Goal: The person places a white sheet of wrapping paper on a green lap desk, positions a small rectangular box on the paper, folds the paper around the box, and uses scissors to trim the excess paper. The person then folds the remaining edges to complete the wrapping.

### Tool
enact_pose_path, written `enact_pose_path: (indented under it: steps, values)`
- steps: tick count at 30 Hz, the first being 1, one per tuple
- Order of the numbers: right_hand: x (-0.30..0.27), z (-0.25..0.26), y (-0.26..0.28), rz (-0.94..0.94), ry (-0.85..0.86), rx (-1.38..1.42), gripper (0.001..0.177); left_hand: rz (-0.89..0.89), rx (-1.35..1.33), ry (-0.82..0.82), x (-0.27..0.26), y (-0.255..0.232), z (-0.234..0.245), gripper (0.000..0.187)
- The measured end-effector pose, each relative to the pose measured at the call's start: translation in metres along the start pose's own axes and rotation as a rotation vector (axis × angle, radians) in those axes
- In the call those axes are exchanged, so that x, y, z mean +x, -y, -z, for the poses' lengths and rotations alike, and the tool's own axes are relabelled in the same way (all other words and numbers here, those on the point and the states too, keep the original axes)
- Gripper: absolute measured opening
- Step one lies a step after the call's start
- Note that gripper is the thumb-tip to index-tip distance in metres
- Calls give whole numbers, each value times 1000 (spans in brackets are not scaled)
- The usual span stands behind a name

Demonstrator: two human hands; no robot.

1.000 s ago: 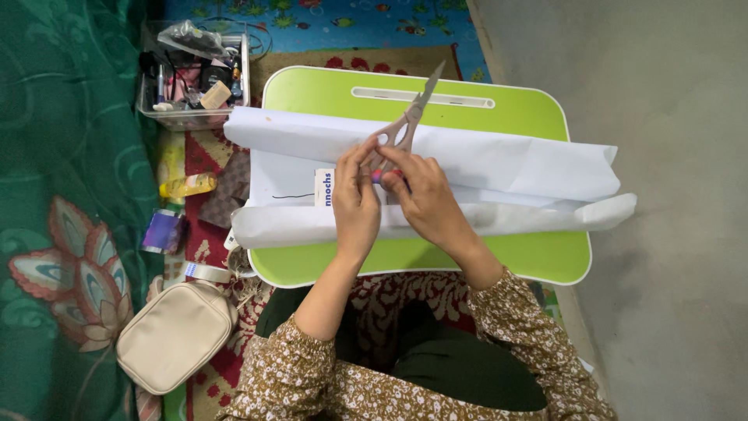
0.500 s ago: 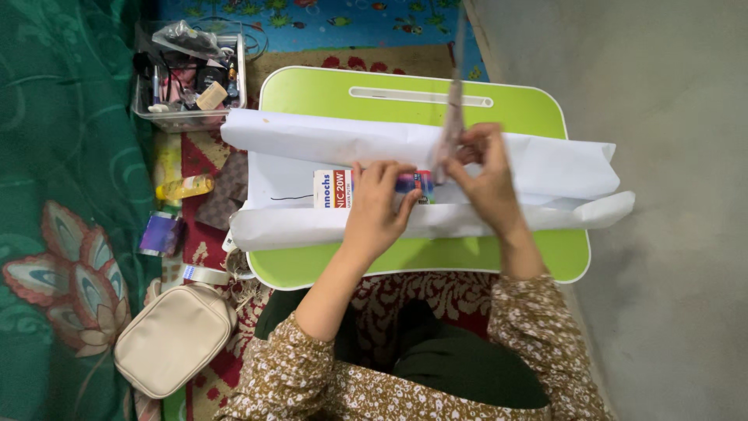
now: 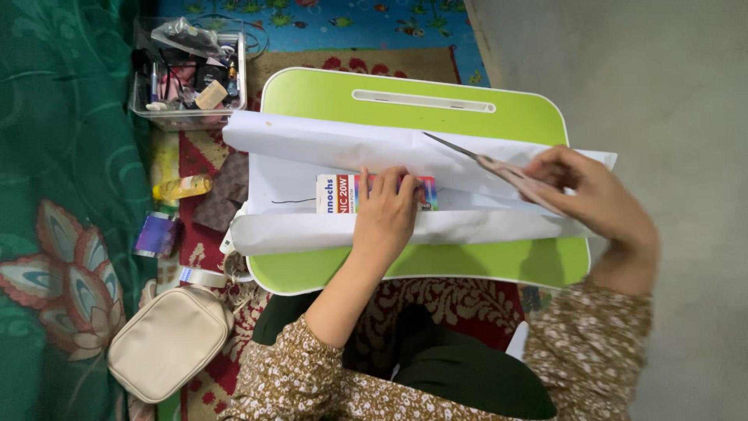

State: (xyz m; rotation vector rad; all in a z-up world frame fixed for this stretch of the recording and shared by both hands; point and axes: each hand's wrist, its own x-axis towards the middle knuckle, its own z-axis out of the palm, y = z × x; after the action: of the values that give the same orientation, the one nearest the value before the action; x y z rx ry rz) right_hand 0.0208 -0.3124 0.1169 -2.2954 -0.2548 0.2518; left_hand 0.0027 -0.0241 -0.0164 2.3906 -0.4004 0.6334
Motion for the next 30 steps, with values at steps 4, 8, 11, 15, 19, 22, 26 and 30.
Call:
enact_pose_path:
  steps: [4,8,11,15,19,22,26,30]
  values:
    - [-19,36,2,-164,10,-163,29,-11,-5,9,-1,2,5,19]
    - [-21,53,4,-378,129,-346,29,-14,-8,10,-4,4,9,17]
    - [-12,48,6,-394,242,-390,32,-12,-11,22,-5,4,11,18]
    - [-3,28,12,-256,266,-428,32,-33,7,2,-5,5,13,19]
    - [7,3,20,-257,252,-486,31,-22,-2,20,-4,4,15,21]
    - [7,-7,24,-259,178,-530,31,-22,-16,24,-6,4,17,22]
    - [3,-13,23,-198,12,-497,34,-14,-31,32,-5,3,18,22]
    - [11,-20,18,-71,-83,-488,34,-12,-29,19,-6,2,18,20]
